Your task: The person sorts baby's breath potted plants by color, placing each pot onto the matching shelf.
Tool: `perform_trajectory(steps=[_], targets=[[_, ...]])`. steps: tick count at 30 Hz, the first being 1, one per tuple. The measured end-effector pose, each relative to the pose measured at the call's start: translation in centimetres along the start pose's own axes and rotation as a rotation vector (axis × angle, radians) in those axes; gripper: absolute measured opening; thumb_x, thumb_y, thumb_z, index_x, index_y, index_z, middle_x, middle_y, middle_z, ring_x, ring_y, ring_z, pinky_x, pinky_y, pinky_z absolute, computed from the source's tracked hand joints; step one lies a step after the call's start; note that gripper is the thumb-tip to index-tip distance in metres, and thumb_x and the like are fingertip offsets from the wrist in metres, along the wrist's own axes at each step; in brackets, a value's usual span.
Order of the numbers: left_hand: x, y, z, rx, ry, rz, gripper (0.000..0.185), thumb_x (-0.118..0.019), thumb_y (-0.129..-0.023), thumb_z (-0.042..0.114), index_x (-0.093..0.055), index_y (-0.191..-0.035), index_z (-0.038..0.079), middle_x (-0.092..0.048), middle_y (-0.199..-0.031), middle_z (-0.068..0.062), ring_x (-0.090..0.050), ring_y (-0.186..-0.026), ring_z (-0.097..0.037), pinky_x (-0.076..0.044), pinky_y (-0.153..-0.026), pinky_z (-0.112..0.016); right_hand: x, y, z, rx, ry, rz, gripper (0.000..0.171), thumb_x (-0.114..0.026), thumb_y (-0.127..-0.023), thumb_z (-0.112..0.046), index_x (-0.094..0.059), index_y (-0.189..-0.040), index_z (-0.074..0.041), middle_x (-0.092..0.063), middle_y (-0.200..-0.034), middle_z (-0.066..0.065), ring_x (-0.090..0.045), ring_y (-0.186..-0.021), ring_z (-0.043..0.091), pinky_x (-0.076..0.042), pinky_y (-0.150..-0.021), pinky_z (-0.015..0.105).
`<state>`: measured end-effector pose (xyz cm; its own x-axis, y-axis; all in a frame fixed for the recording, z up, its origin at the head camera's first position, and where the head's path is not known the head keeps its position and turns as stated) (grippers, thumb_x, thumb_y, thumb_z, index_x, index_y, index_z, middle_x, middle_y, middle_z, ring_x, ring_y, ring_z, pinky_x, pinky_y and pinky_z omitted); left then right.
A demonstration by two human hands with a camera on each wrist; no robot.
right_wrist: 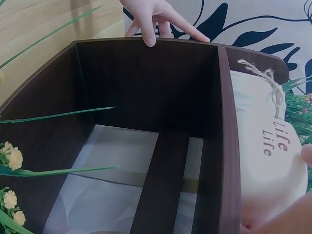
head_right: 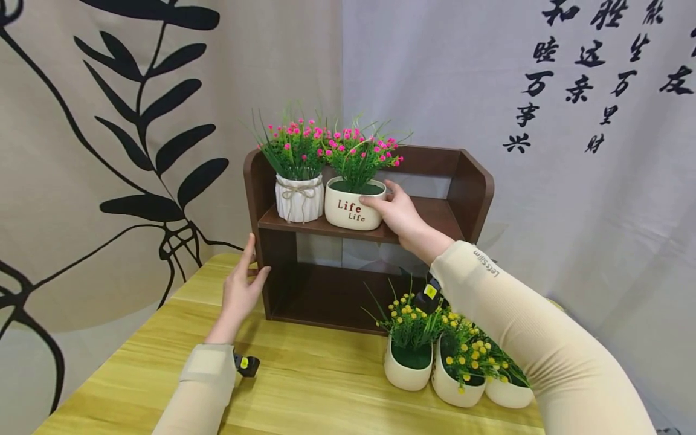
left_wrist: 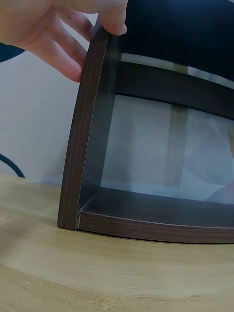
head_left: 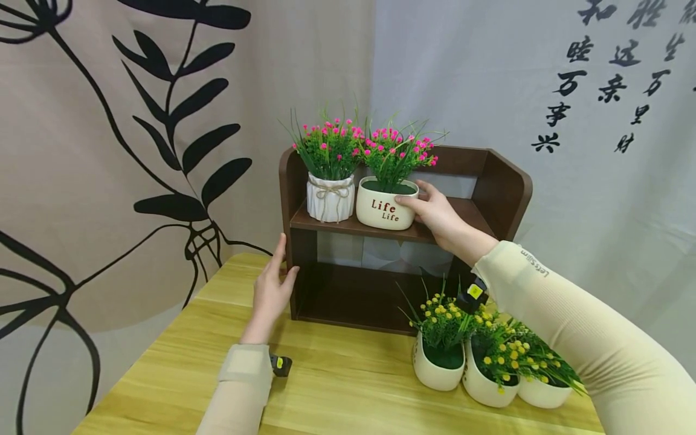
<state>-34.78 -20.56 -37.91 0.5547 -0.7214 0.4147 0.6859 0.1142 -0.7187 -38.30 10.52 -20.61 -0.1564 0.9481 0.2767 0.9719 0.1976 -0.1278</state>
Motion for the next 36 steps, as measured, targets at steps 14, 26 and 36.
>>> perform_trajectory(steps=[14,26,36], targets=[[0.0,0.0,-0.1,-0.011,0.003,0.007,0.079,-0.066,-0.092,0.008,-0.023,-0.156,0.03,-0.053,-0.136,-0.022,-0.065,-0.094,-0.038,-0.051,-0.068,-0.05,1.4,5.1,-0.7,0.029,-0.03,-0.074,0.082,-0.058,-0.097,-0.028,-0.005,-0.157,-0.01,-0.018,-0.157,0.018,-0.025,-0.142,0.029,-0.027,-0.111,0.043],[0.3,0.0,-0.2,-0.019,-0.023,0.01,0.081,-0.066,-0.092,0.009,-0.021,-0.156,0.029,-0.054,-0.134,-0.025,-0.057,-0.064,-0.033,-0.035,-0.051,-0.037,1.3,14.0,-0.8,0.105,-0.028,-0.259,0.067,-0.056,-0.098,-0.021,-0.021,-0.154,-0.007,-0.031,-0.151,0.019,-0.032,-0.138,0.033,-0.034,-0.107,0.037],[-0.1,0.1,0.0,-0.01,-0.015,-0.001,0.081,-0.067,-0.092,0.01,-0.021,-0.156,0.031,-0.055,-0.132,-0.025,-0.063,-0.093,-0.041,-0.042,-0.059,-0.045,-0.3,20.0,2.5,0.068,0.021,-0.415,0.06,-0.057,-0.097,-0.02,-0.032,-0.15,-0.01,-0.042,-0.147,0.014,-0.038,-0.135,0.032,-0.037,-0.101,0.038]])
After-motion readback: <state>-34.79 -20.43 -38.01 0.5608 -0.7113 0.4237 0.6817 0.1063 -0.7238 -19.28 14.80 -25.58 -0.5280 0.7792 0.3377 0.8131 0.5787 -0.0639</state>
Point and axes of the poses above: each hand's wrist, its own y-axis away from the middle knuckle, its own x-axis out of the back of the hand, z = x × y, the point moved 4 cm from there along -y, towards the middle knuckle
